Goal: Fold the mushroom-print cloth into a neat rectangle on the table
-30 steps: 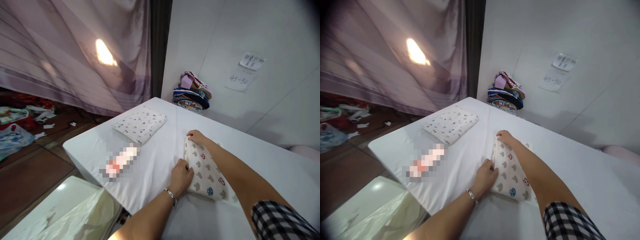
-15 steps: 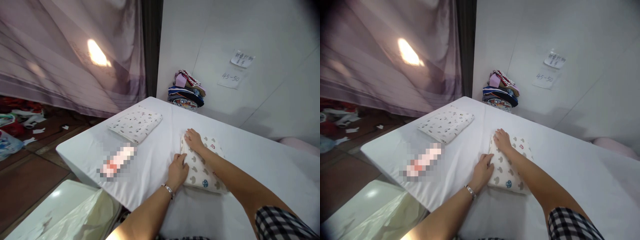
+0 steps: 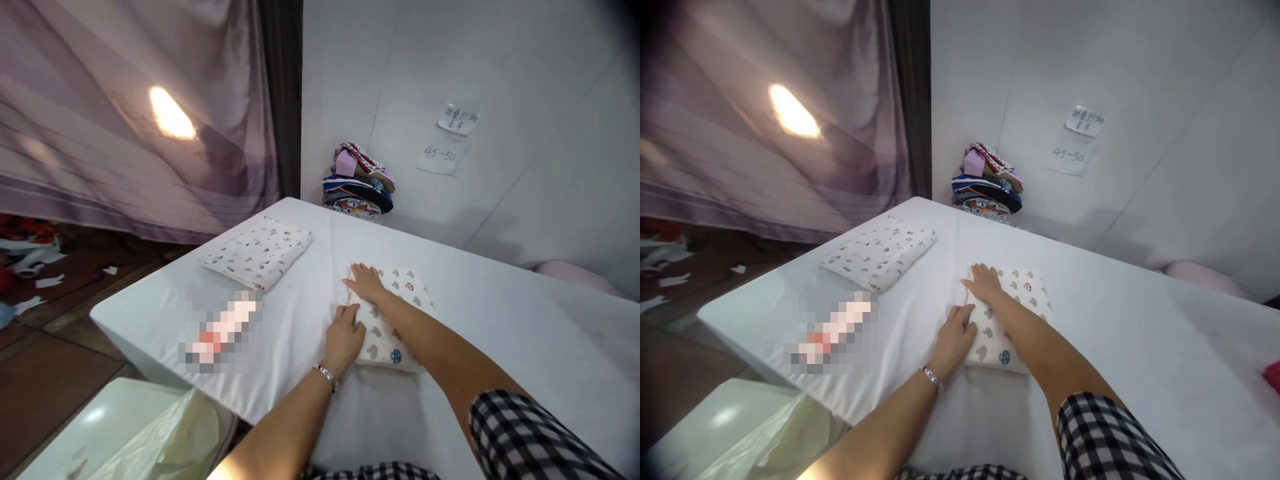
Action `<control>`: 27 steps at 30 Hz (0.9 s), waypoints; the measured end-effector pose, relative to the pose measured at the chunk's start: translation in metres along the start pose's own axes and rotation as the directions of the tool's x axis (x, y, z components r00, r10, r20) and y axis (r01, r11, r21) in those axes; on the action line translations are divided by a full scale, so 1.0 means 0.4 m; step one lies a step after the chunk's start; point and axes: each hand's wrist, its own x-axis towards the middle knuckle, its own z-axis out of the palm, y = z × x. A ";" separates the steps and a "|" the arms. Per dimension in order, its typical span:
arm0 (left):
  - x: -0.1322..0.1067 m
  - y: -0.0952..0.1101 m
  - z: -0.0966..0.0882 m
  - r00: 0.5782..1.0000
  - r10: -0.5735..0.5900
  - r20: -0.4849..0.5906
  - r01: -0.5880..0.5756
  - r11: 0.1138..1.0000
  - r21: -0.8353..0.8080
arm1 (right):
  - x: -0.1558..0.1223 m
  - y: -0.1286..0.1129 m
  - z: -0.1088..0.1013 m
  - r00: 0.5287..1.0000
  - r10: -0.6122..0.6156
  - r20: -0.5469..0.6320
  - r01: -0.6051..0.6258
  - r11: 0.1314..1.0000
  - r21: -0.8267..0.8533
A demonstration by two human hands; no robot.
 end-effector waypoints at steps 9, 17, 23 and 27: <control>0.003 0.000 -0.005 0.999 0.033 0.003 -0.033 0.999 -0.038 | -0.293 -0.029 0.015 0.994 -0.105 0.033 0.084 0.916 0.391; 0.012 -0.012 -0.001 1.000 0.004 0.005 -0.004 0.999 -0.041 | -0.554 0.044 0.000 0.983 -0.175 -0.054 0.182 0.957 0.226; 0.024 -0.008 -0.012 1.000 -0.002 0.010 0.002 1.000 -0.012 | -0.555 0.114 0.059 0.977 -0.082 -0.197 0.076 0.996 -0.036; -0.003 0.064 -0.023 0.989 0.131 -0.066 -0.107 0.951 0.289 | -0.546 0.110 0.083 0.968 -0.082 -0.238 0.060 0.993 -0.100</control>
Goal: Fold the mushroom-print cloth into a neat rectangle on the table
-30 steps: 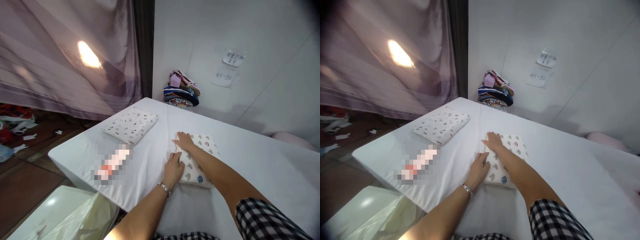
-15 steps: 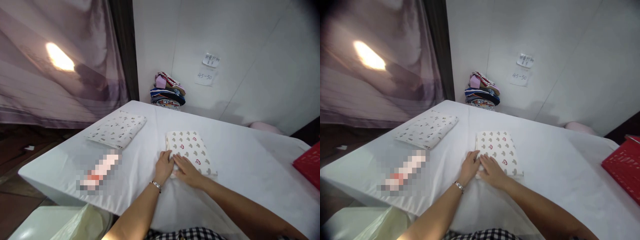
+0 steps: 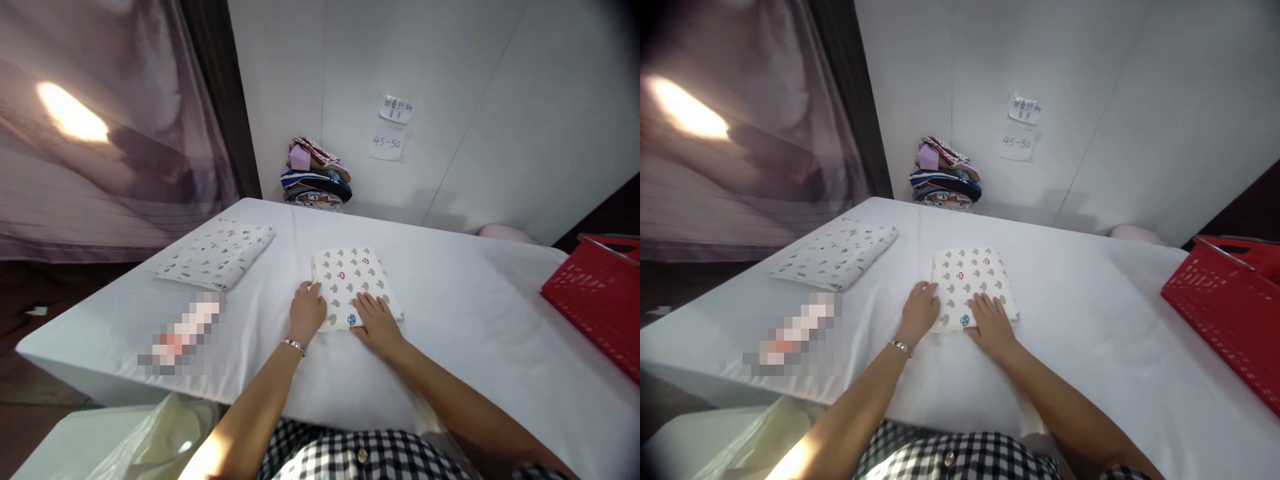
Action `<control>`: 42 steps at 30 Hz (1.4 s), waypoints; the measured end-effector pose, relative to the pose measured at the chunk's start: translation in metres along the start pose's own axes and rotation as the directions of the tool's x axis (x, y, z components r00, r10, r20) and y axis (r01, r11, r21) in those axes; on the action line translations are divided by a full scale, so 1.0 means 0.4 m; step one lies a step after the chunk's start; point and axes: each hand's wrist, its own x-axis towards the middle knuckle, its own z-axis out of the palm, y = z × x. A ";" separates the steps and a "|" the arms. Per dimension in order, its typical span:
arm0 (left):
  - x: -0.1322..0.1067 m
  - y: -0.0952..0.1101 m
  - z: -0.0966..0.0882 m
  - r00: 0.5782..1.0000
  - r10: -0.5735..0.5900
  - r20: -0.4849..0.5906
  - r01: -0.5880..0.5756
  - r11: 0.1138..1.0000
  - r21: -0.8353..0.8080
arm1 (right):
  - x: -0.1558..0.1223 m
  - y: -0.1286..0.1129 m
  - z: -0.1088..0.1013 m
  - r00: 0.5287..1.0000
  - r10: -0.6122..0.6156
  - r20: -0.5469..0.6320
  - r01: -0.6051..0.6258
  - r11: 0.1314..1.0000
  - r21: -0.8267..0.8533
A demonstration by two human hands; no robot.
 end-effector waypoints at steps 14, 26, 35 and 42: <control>-0.045 0.005 0.066 0.921 0.380 0.089 -0.387 0.918 0.089 | -0.094 0.092 -0.029 0.990 0.120 -0.078 -0.106 0.982 0.158; -0.098 -0.022 0.035 0.877 0.460 0.142 -0.478 0.866 0.146 | -0.145 0.150 0.001 0.835 0.549 -0.027 -0.308 0.508 0.805; -0.117 -0.030 0.033 0.884 0.449 0.130 -0.466 0.872 0.151 | -0.080 0.129 -0.023 0.761 0.646 0.055 -0.459 0.477 0.749; -0.182 0.021 0.045 0.847 0.515 0.135 -0.531 0.835 0.143 | -0.082 0.212 -0.042 0.724 0.683 0.095 -0.379 0.279 0.882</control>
